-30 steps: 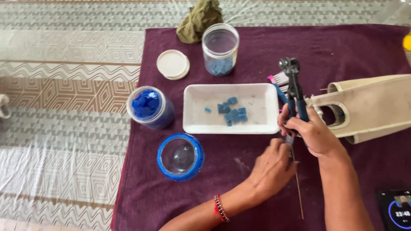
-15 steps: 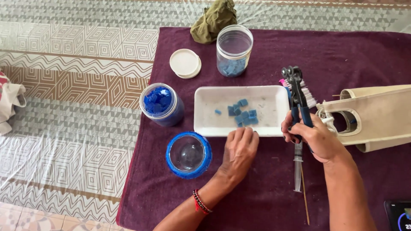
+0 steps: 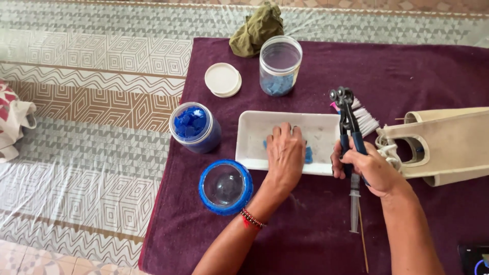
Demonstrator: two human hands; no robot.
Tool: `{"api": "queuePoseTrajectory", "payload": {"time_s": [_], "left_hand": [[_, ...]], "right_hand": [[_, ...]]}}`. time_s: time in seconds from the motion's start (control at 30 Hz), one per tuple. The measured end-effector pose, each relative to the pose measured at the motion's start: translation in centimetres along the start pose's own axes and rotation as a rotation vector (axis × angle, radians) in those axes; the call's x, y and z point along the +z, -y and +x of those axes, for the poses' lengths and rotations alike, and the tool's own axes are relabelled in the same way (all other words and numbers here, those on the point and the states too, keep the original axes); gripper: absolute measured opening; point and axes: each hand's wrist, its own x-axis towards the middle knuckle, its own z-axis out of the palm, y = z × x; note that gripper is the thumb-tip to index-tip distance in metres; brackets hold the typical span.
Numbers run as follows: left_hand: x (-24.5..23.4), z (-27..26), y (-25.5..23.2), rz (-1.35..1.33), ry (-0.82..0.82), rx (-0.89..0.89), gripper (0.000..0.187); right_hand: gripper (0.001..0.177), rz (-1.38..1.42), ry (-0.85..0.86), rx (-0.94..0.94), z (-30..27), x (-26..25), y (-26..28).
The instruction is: Cutting small blue mosaic tiles into smaller pieces using a mosaic nipper tool over a white tray.
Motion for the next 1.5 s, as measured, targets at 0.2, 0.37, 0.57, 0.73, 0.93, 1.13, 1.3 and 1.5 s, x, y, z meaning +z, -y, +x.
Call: {"api": "queuePoseTrajectory", "payload": {"time_s": [0.2,0.37,0.57,0.73,0.93,1.13,1.3,1.5], "left_hand": [[0.6,0.2,1.4,0.026,0.108,0.022,0.01],[2.0,-0.1,4.4,-0.161,-0.017,0.096,0.003],[1.1,-0.2,5.9,-0.636,-0.256,0.008,0.013],[-3.6,0.7,4.6,-1.352,-0.319,-0.253,0.01],[-4.0,0.6,4.0,-1.212,-0.428,-0.117,0.019],[-3.1,0.3,3.6,-1.371,-0.498,-0.136,0.053],[-3.6,-0.1,3.1,-1.697,-0.203,-0.173,0.074],[-2.4,-0.1,3.7,-1.859,0.143,-0.115,0.084]], "right_hand": [[0.016,-0.022,0.027,0.025,0.0,0.3,0.4],[0.017,-0.021,0.058,-0.062,0.9,0.9,-0.5],[0.022,0.066,0.108,-0.126,1.4,1.8,-2.0],[0.027,0.202,0.191,-0.056,2.0,2.7,-4.2],[0.029,0.267,0.27,-0.042,2.0,3.1,-4.5],[0.031,0.272,0.234,-0.126,1.9,4.5,-4.5],[0.012,0.178,-0.047,-0.362,2.4,4.9,-5.3],[0.014,0.231,-0.269,-0.512,1.6,5.6,-2.8]]}}
